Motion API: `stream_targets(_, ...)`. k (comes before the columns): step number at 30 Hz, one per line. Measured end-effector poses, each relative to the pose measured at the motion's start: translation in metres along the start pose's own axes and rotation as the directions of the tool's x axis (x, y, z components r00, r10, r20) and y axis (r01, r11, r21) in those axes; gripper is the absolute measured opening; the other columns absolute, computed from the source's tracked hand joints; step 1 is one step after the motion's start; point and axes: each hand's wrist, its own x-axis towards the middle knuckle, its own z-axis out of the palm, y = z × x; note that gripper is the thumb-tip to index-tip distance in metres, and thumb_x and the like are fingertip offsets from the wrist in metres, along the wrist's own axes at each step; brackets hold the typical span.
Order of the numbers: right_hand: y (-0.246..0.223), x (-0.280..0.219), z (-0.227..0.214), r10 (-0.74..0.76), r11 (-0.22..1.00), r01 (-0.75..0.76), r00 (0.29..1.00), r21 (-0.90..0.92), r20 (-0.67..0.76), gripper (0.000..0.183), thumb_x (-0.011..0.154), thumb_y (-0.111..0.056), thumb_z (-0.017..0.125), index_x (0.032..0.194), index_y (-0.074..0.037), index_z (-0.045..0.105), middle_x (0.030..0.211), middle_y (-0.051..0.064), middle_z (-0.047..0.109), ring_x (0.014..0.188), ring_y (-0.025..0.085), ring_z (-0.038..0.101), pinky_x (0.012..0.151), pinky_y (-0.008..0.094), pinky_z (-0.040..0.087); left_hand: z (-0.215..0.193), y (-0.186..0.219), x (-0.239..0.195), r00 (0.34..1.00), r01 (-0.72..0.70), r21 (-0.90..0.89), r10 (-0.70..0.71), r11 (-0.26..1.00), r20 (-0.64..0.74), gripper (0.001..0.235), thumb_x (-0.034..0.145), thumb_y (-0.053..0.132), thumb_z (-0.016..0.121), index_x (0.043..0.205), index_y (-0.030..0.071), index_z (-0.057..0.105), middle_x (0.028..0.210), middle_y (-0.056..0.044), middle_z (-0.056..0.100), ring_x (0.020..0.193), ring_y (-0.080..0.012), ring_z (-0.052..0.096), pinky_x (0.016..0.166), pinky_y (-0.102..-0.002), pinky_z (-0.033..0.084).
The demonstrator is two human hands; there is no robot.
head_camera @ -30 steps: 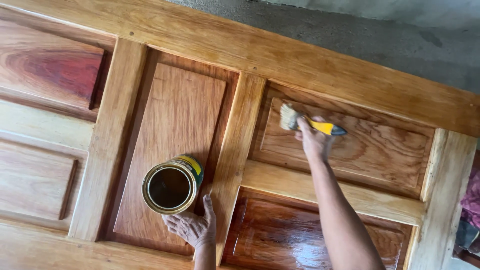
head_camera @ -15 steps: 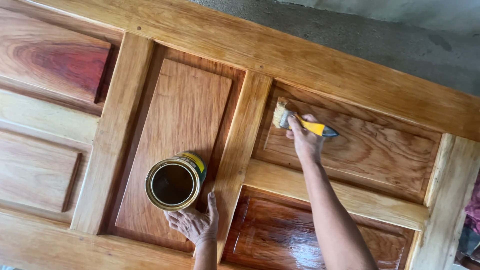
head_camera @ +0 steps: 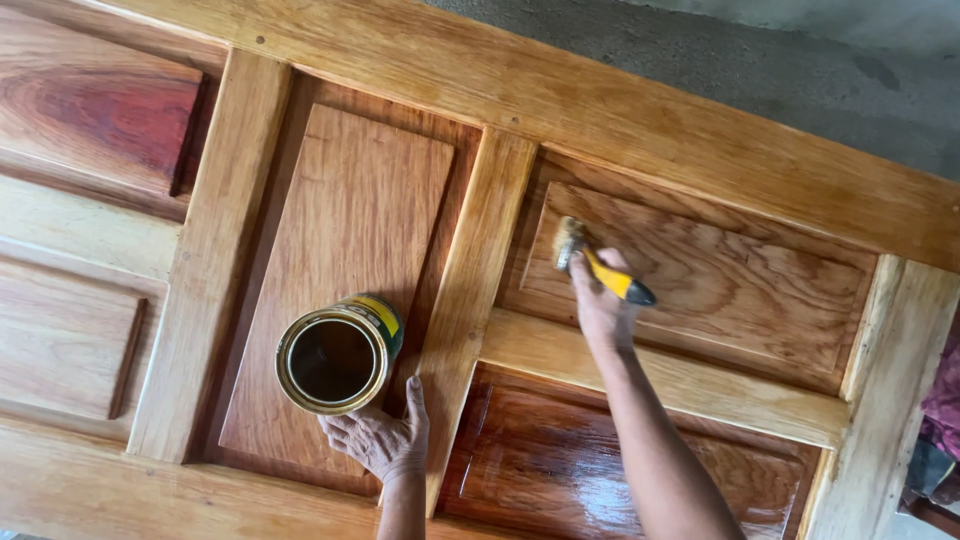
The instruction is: The person applies a dark wood finish to a wooden door using a brush. They hold a can of finish in one hand and use the brush in the other to coat the door's panels and frame, working systematically across the surface.
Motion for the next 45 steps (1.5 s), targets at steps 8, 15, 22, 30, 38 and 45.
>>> stream_targets(8, -0.001, -0.018, -0.015, 0.073, 0.963, -0.092, 0.994, 0.253, 0.085, 0.016, 0.098, -0.016, 0.071, 0.093, -0.003, 0.062, 0.082, 0.007, 0.070, 0.063, 0.012, 0.070, 0.053, 0.025, 0.060, 0.001, -0.003, -0.002, 1.000, 0.014, -0.009, -0.014, 1.000, 0.028, 0.110, 0.081, 0.074, 0.065, 0.147, -0.010, 0.036, 0.148, -0.039, 0.035, 0.141, -0.0537, 0.030, 0.114, -0.066, 0.025)
stream_targets(15, -0.045, -0.066, -0.005, -0.167, 0.984, 0.173, 0.978, -0.037, 0.125, 0.018, 0.093, -0.011, 0.075, 0.082, -0.001, 0.065, 0.065, 0.012, 0.069, 0.056, 0.020, 0.064, 0.051, 0.032, 0.052, 0.001, -0.003, 0.000, 0.999, 0.024, -0.054, -0.023, 0.998, 0.027, 0.117, 0.080, 0.073, 0.066, 0.151, -0.014, 0.031, 0.153, -0.042, 0.028, 0.145, -0.0538, 0.025, 0.115, -0.067, 0.021)
stream_targets(22, -0.091, -0.010, 0.001, 0.259, 0.963, -0.203, 0.875, -0.176, 0.409, 0.021, 0.093, -0.017, 0.069, 0.085, 0.002, 0.062, 0.073, 0.012, 0.070, 0.051, 0.017, 0.069, 0.040, 0.028, 0.061, -0.010, 0.001, 0.005, 0.999, 0.047, -0.147, -0.043, 0.988, 0.033, 0.120, 0.081, 0.071, 0.067, 0.152, -0.016, 0.024, 0.156, -0.040, 0.025, 0.147, -0.0506, 0.023, 0.117, -0.064, 0.021)
stream_targets(30, -0.086, 0.079, 0.043, 0.124, 0.946, -0.042, 0.963, -0.320, 0.241, 0.018, 0.095, -0.014, 0.069, 0.086, 0.001, 0.068, 0.075, 0.014, 0.072, 0.053, 0.019, 0.066, 0.051, 0.030, 0.058, -0.023, 0.008, 0.011, 0.999, 0.035, -0.251, -0.036, 0.967, 0.001, 0.114, 0.082, 0.063, 0.071, 0.156, -0.008, 0.021, 0.161, -0.033, 0.024, 0.152, -0.0463, 0.020, 0.118, -0.061, 0.022)
stream_targets(38, -0.113, 0.034, 0.049, 0.120, 0.862, -0.008, 0.975, -0.506, 0.189, 0.020, 0.094, -0.021, 0.071, 0.094, -0.002, 0.065, 0.078, 0.012, 0.069, 0.057, 0.020, 0.063, 0.049, 0.035, 0.055, -0.021, 0.003, 0.010, 1.000, 0.010, -0.216, -0.005, 0.976, 0.022, 0.106, 0.081, 0.058, 0.074, 0.157, 0.000, 0.028, 0.159, -0.024, 0.028, 0.154, -0.0456, 0.018, 0.118, -0.062, 0.022)
stream_targets(45, -0.130, 0.009, 0.039, 0.450, 0.840, -0.225, 0.797, -0.493, 0.402, 0.020, 0.086, -0.020, 0.074, 0.091, -0.003, 0.065, 0.072, 0.008, 0.068, 0.051, 0.016, 0.063, 0.043, 0.033, 0.056, -0.024, 0.002, 0.011, 1.000, -0.009, -0.216, 0.007, 0.976, -0.012, 0.107, 0.081, 0.055, 0.075, 0.158, 0.001, 0.026, 0.161, -0.021, 0.029, 0.154, -0.0456, 0.021, 0.122, -0.059, 0.022)
